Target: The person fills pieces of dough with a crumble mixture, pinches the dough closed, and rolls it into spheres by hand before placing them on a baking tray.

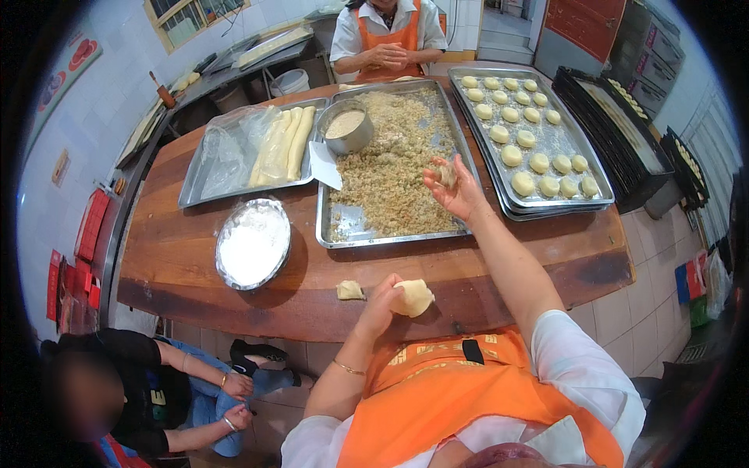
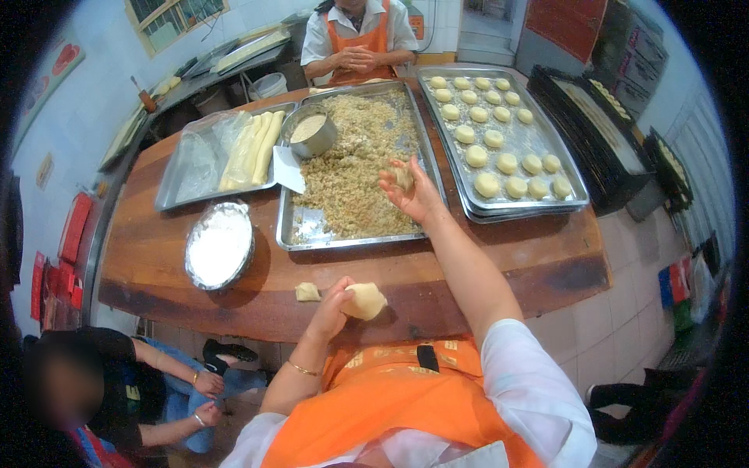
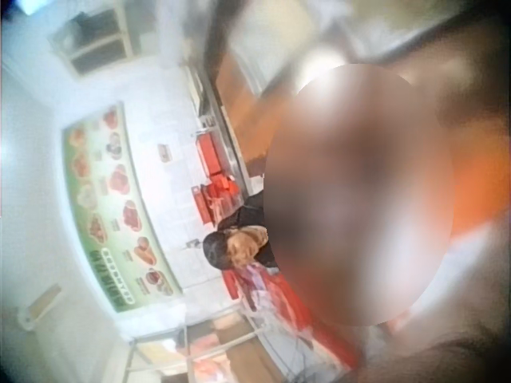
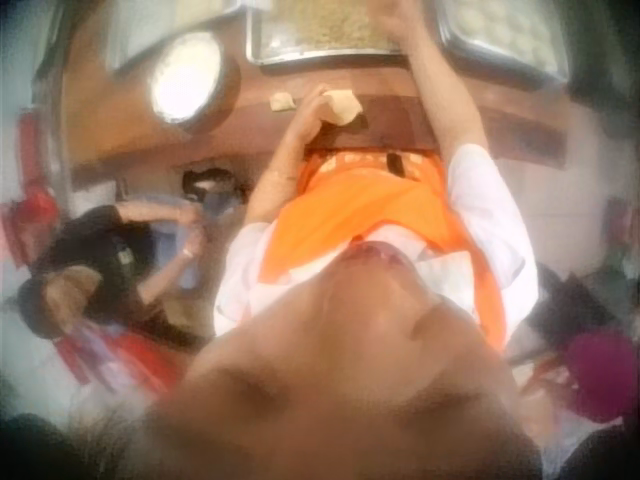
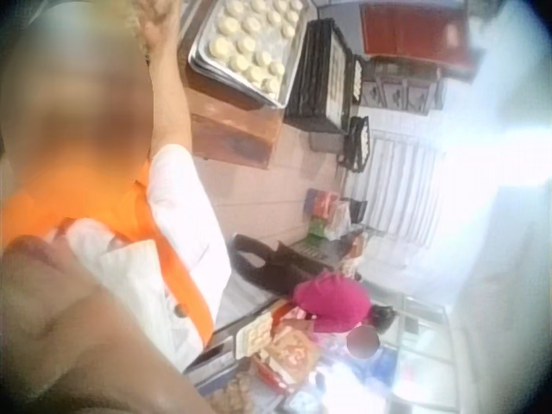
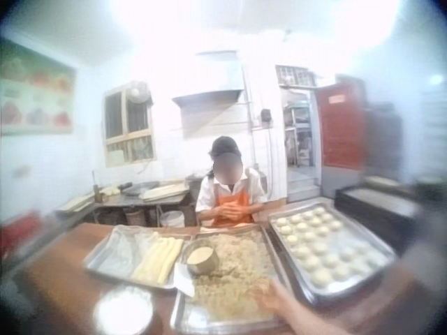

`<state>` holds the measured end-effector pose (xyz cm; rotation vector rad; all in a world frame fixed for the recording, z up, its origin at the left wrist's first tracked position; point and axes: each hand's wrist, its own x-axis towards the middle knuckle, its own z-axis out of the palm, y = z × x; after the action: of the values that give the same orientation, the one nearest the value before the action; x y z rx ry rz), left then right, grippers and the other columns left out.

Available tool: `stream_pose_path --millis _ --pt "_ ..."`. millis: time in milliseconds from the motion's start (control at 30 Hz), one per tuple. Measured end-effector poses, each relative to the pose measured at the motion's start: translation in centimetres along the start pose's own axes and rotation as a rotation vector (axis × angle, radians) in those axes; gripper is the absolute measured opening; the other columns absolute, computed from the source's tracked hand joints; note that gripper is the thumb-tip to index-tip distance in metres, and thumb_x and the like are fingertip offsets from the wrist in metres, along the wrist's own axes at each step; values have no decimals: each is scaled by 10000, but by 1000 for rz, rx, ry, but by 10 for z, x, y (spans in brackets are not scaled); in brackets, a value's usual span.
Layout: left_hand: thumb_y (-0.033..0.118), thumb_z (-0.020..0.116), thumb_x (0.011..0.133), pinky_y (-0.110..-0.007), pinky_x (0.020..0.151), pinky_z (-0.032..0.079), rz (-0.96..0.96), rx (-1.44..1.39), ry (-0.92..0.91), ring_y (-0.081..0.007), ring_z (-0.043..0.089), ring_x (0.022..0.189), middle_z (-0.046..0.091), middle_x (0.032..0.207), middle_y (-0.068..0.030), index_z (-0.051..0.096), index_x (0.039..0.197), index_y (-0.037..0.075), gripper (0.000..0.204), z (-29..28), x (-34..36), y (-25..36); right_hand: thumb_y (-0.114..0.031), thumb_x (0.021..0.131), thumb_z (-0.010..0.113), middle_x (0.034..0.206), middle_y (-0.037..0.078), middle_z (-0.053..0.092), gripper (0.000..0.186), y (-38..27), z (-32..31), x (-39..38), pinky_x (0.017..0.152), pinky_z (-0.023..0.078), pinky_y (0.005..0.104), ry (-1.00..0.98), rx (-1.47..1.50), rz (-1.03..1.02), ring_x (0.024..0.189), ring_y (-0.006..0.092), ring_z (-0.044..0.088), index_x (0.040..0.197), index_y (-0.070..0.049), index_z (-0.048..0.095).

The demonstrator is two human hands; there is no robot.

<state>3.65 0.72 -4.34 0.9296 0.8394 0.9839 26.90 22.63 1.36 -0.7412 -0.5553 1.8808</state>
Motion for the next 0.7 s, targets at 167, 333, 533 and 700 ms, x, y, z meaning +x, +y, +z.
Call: stream_pose_path --millis 167,333,533,700 --pt "120 531 910 -426 970 520 -16 -434 -65 -278 637 1061 613 1139 -151 487 1117 45 224 14 16 11 -467 1046 490 801 25 553 363 12 -9 15 443 317 230 -10 85 -61 573 100 460 934 -126 540" --pt "140 562 934 -416 955 528 68 -397 -66 -304 660 1064 647 1153 -185 503 1262 -21 370 29 35 47 -453 1037 520 672 -7 476 396 14 -3 7 414 216 276 11 -248 -156 457 94 296 800 -138 486" --pt "156 567 973 -422 942 558 73 -508 20 -347 643 1118 633 1199 -198 518 1311 -47 397 35 76 72 -388 1016 540 656 -4 509 371 7 -10 7 443 304 274 201 -571 -179 491 84 396 756 -124 550" --pt "150 552 982 -475 998 521 116 -551 32 -371 617 1158 610 1234 -200 518 1313 -39 383 36 99 78 -331 964 593 698 21 614 288 -2 -12 8 614 466 309 214 -942 -340 655 129 573 901 -67 691"
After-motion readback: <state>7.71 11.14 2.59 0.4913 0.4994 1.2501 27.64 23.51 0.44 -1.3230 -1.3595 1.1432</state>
